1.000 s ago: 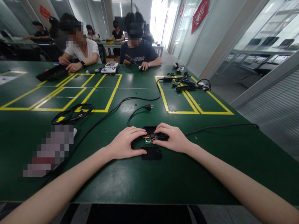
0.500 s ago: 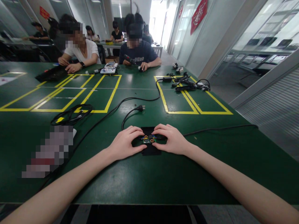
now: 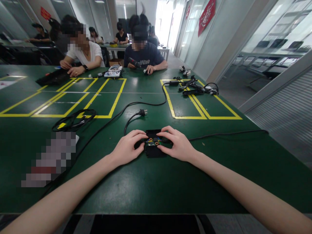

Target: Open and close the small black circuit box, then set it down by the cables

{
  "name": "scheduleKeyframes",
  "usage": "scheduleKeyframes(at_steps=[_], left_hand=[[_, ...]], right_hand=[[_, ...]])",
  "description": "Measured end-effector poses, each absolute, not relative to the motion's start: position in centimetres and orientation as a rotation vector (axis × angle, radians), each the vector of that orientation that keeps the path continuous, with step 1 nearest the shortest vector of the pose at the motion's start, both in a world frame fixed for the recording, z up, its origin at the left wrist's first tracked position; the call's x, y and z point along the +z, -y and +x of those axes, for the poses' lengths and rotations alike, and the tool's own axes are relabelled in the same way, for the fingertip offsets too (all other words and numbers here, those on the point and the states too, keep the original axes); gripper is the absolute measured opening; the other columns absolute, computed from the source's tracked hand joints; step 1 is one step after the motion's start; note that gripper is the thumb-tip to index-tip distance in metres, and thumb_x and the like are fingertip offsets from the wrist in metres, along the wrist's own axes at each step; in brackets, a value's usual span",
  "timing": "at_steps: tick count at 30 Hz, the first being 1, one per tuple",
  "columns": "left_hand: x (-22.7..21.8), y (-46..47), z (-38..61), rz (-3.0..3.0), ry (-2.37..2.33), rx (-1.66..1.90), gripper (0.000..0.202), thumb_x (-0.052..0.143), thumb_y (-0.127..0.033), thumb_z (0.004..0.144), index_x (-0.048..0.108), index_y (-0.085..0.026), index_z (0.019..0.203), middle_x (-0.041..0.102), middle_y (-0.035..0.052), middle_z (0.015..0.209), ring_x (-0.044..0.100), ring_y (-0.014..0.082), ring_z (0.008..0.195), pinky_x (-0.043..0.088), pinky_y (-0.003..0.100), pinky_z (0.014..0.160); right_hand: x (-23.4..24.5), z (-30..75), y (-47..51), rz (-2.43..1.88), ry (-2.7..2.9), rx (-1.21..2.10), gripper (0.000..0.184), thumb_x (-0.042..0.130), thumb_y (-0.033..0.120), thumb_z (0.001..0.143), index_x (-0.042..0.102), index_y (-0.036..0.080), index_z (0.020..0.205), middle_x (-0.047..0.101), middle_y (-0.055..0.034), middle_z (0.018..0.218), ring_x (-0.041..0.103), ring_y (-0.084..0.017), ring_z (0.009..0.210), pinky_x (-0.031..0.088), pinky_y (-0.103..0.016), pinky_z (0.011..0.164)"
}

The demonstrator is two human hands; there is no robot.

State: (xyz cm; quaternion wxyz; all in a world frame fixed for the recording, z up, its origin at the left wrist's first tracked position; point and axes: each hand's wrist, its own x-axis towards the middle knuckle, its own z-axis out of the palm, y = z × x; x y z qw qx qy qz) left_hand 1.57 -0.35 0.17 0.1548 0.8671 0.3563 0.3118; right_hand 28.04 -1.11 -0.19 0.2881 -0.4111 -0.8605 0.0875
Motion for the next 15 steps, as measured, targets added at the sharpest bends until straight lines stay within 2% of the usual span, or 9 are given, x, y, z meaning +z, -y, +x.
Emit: scheduleKeyframes(at_steps=[5,10,15], left_hand=[[0.1,0.1,1.6,2.460,-1.071,0.906,0.019,0.058,-0.019,0.098,0.072,-0.021,0.110,0.073,0.0082,0.117,0.073,0.0226,0.105,0.062,0.036,0.091],[0.4,0.0,1.4,2.523,-1.156,0.833,0.018,0.057,-0.024,0.102,0.073,-0.018,0.107,0.074,0.0064,0.097,0.072,0.0203,0.086,0.059,0.031,0.076],[0.7,0.2,1.4,2.562,-1.201,0.798,0.019,0.057,-0.026,0.103,0.074,-0.019,0.106,0.072,0.0034,0.089,0.068,0.0163,0.073,0.053,0.026,0.066]], right_hand=[[0.2,28.1,1.1,-1.093,2.258,0.276,0.028,0.070,0.032,0.093,0.066,0.024,0.120,0.064,-0.0100,0.117,0.069,-0.024,0.096,0.059,-0.039,0.084],[0.5,28.7,0.7,-1.118,2.216,0.343,0.013,0.059,0.026,0.099,0.063,0.021,0.110,0.065,-0.0078,0.109,0.067,-0.018,0.083,0.055,-0.031,0.075],[0.2,29.5,0.0,-1.135,2.301,0.344,0.008,0.059,0.027,0.098,0.064,0.021,0.097,0.069,-0.0030,0.084,0.066,-0.018,0.071,0.050,-0.029,0.066]])
